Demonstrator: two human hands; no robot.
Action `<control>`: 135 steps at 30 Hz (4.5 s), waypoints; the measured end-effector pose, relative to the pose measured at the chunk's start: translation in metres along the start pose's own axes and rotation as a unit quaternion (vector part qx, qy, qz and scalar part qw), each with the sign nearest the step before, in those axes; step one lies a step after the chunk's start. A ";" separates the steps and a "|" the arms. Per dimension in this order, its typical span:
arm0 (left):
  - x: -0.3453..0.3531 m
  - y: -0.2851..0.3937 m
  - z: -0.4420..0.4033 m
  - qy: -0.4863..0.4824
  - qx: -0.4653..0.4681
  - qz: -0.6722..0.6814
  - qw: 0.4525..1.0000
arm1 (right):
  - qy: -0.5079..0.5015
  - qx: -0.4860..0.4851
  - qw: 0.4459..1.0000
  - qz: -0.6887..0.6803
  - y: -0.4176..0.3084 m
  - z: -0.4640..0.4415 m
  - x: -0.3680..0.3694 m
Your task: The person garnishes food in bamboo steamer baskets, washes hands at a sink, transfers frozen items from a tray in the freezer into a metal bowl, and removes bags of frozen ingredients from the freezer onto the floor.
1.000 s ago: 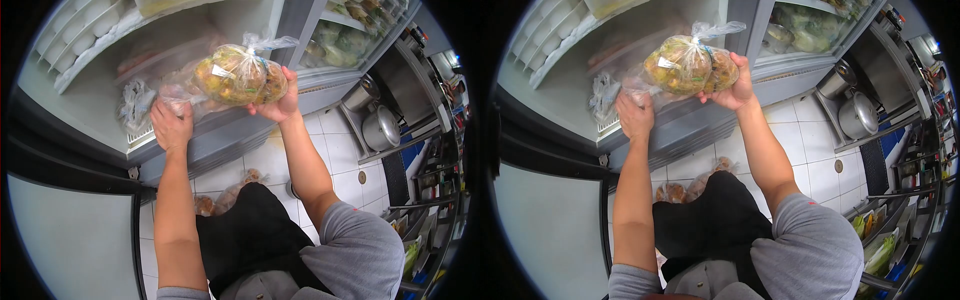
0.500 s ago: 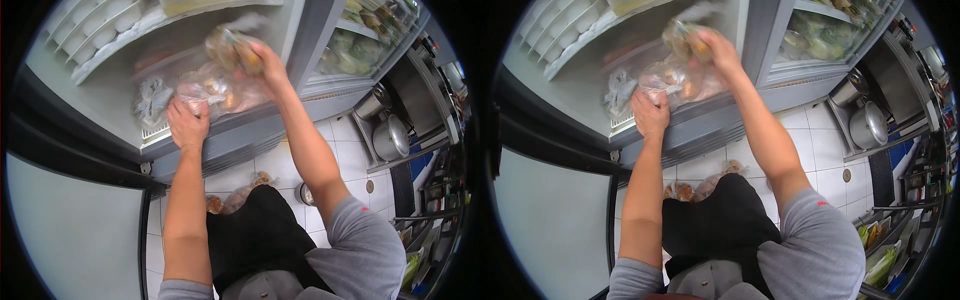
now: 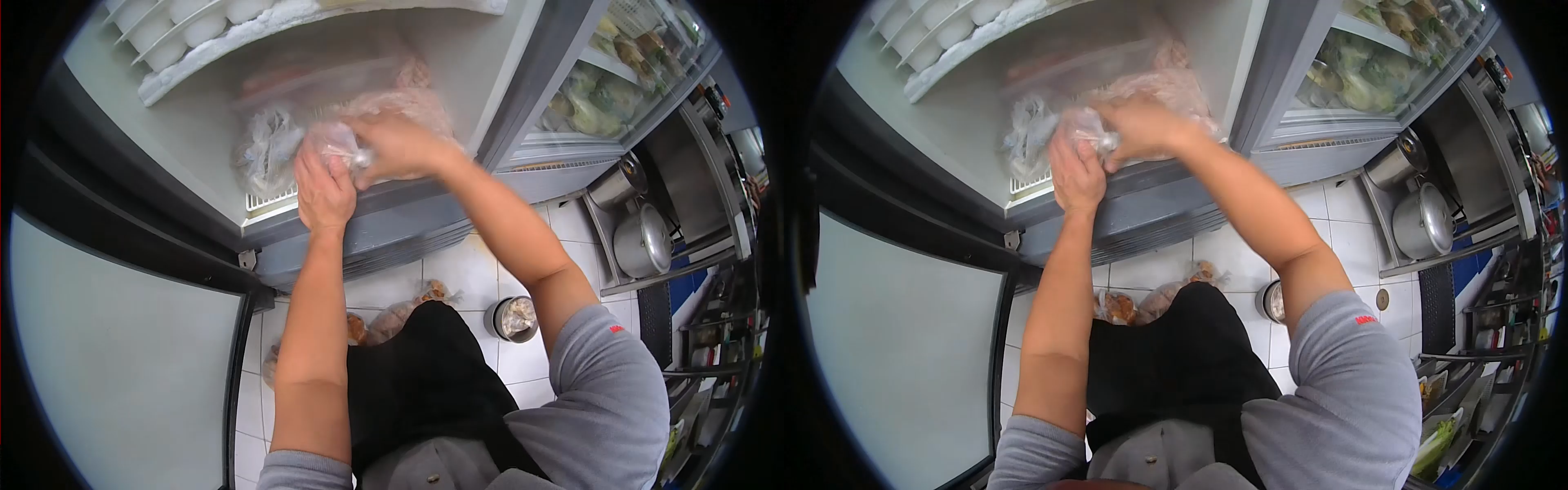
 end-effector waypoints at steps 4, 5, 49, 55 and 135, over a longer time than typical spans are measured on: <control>-0.009 -0.005 0.000 0.038 -0.059 0.057 0.996 | 0.272 0.014 0.961 0.051 0.018 -0.002 0.003; -0.008 -0.004 0.001 0.036 -0.032 0.035 0.998 | 0.324 0.046 0.944 -0.036 0.031 0.002 -0.001; 0.005 -0.003 0.001 -0.107 0.001 -0.143 0.984 | 0.332 0.188 0.923 0.045 0.133 -0.381 -0.121; 0.006 -0.002 -0.002 -0.077 -0.004 -0.146 0.986 | 0.461 0.161 0.831 -0.267 0.140 -0.319 -0.132; -0.256 -0.111 0.470 -0.336 -0.318 -0.248 0.851 | 0.076 0.107 0.990 -0.049 -0.087 0.080 0.572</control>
Point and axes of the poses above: each hand's wrist, its own z-axis away from the middle knuckle, its own x-axis out of the palm, y = z × x, the point moved 5 cm from there along -z, towards the middle knuckle, and after that the axes turned 3 degrees about y, right-handed, at the moved point
